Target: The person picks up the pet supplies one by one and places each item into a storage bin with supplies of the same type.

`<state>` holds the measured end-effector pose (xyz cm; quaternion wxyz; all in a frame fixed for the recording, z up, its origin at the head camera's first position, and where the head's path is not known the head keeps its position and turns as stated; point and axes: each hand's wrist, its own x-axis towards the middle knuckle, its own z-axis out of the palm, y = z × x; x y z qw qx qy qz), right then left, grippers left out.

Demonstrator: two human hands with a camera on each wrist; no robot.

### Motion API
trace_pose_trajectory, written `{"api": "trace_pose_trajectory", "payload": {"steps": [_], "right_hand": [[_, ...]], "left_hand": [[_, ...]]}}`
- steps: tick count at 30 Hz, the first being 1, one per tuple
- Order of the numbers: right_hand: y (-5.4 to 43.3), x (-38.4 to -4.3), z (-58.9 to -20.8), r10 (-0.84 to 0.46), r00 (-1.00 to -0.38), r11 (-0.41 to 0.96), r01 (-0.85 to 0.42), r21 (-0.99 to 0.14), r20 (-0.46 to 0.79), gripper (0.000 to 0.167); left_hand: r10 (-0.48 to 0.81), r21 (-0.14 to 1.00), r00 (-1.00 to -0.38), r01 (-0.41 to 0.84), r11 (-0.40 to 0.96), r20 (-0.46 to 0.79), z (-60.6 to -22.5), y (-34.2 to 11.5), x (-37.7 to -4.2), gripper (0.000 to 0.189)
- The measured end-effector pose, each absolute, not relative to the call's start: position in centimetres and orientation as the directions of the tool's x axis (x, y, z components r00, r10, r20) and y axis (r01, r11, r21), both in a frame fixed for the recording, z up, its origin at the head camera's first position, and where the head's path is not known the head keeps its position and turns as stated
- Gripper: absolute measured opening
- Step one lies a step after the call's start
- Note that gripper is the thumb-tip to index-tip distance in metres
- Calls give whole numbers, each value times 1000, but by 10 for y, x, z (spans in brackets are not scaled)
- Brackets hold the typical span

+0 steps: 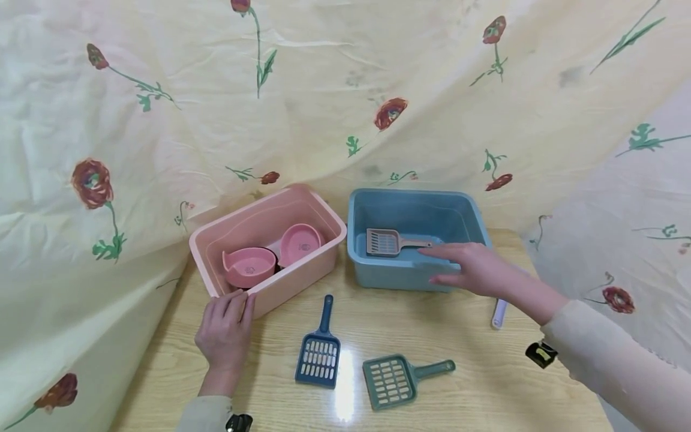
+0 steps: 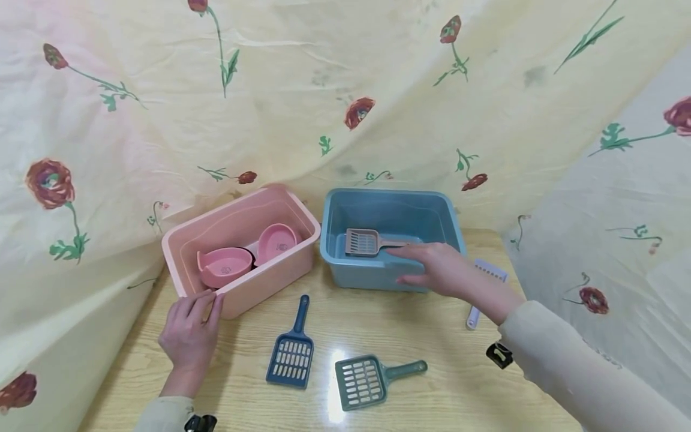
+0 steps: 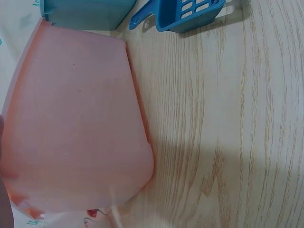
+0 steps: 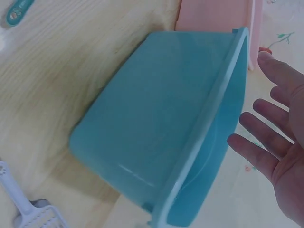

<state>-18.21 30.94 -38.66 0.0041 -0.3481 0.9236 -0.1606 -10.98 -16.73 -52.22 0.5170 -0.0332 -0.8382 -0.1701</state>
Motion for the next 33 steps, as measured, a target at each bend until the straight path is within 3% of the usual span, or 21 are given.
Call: {"api": "trace_pose_trajectory", "payload": {"steps": [14,19,33], "right_hand": [[331,-161,-407,-594,-758,716,-651,-253,269,64],[334,-153,-415,-595,-732,694,-676,-248,333,62],[321,-151,-421,-593,-727,698,-679,-230,346,61]], "left_hand": [[-107,236,-465,230,944,879,-525,-170,-107,21],[-101,237,-473,237,942,875,-524,-170,-107,19],[-88,231,-487,242,943,869,-519,-169,-110,17]]}}
